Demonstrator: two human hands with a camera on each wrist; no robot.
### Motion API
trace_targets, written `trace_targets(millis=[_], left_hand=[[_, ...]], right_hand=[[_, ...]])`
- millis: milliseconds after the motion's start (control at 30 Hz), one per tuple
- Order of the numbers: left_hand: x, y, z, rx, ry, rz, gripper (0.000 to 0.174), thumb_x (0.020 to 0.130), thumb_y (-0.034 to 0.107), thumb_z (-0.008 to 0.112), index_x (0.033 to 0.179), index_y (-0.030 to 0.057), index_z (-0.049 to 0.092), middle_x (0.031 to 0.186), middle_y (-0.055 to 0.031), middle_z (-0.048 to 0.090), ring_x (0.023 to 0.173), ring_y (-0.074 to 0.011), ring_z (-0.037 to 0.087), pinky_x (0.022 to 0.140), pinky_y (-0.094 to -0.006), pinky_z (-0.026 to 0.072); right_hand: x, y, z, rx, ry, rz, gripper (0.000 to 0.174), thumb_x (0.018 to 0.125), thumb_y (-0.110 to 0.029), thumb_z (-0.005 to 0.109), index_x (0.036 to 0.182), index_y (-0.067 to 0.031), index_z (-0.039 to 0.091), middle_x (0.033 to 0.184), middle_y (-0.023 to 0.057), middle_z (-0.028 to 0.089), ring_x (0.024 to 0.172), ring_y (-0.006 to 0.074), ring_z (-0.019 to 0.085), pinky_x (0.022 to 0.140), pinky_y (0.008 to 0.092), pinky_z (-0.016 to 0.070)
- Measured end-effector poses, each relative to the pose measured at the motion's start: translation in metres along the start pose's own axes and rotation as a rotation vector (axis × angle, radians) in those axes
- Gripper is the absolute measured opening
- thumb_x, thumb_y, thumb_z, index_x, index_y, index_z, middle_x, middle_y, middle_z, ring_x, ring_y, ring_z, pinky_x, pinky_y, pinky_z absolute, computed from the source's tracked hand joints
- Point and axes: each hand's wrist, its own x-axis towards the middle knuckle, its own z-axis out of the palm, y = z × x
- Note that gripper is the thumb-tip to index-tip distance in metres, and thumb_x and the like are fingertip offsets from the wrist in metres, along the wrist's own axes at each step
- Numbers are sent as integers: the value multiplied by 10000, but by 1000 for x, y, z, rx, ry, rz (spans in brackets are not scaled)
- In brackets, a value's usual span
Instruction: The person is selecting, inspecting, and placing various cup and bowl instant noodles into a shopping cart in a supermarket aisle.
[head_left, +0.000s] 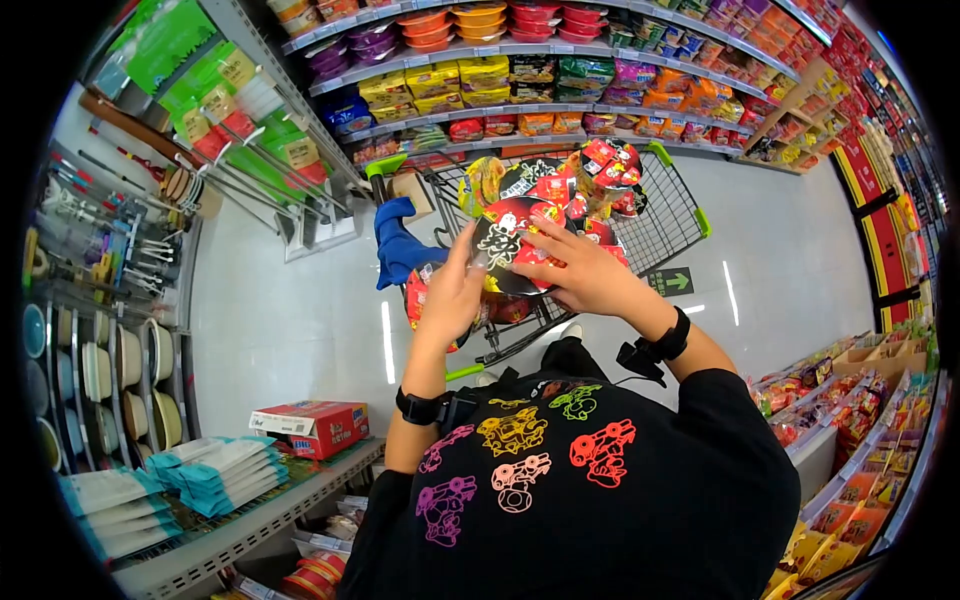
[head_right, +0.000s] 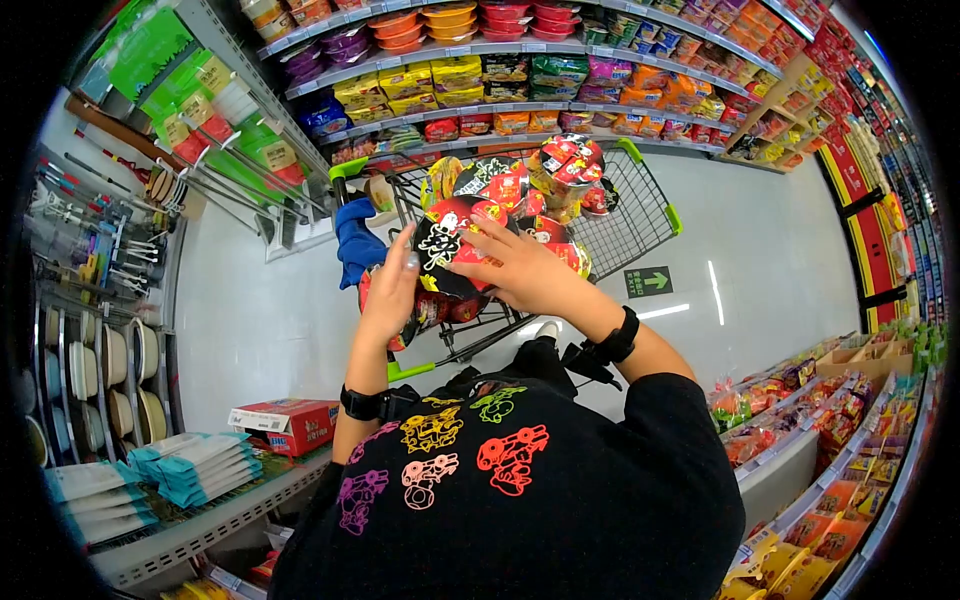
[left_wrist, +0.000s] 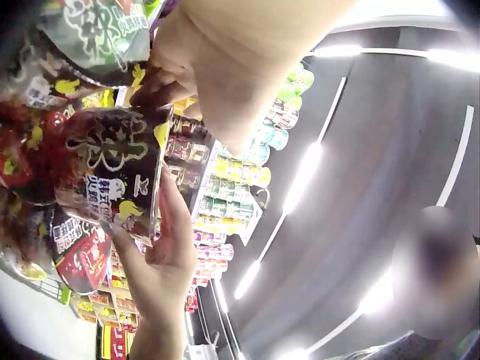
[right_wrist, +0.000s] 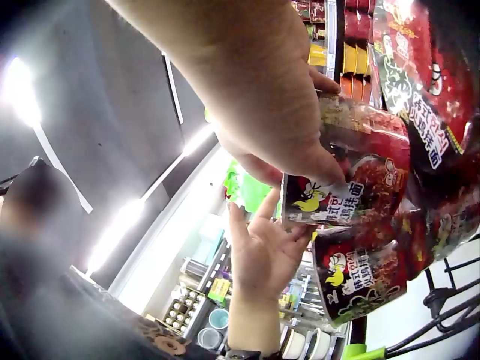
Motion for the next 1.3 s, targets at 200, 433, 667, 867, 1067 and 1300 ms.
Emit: trace_targets(millis=[200,433,667,867,1067,1300], left_hand=[[9,-2,16,405,203,-29,528,856,310,524,1303,59,399,1106,-161,581,1065,-315,520,1009,-555,185],[21,-6,26,483,310,-57,516,836,316,551,1269,58,441,1202,-160,527,1169,-304,436,1013,-536,190],[41,39,47,703,360,111,498,805,277,584,1242,71,464,1295,-143,438,1260,-320,325,1023,-535,155],[87,101,93,606,278,301,442,764,88,587,1195,35,506,1249,-157,480,1154,-330,438,980,-398,324],[143,120,188,670,-118,351,482,755,195,635,1195,49,504,1225,-165,479,1132,-348,446,947,-424,351],[202,80,333,637,-550,243,451,793,285,607,1168,51,521,1125,-178,558,1040,-340,531,894,-427,408]], right_hand=[[0,1,4,-108,2,-65,639,662,-99,681,1247,-265,483,1352,47,401,1280,265,350,830,411,418],[-2,10,8,-84,-2,-105,536,726,-190,665,1227,-246,484,1309,41,436,1263,224,369,907,495,376],[-27,46,0,82,236,-120,495,723,-253,669,1182,-139,524,1237,79,486,1167,266,451,909,425,397],[-82,126,-4,104,405,121,486,694,-201,683,1147,-98,542,1181,88,515,1117,273,488,882,417,416],[-178,219,31,-77,288,555,649,738,-271,659,1305,-94,398,1243,117,485,1188,258,429,1003,469,291],[-304,288,89,-23,18,718,550,732,-372,666,1164,-68,514,1166,122,531,1140,256,463,990,492,298]])
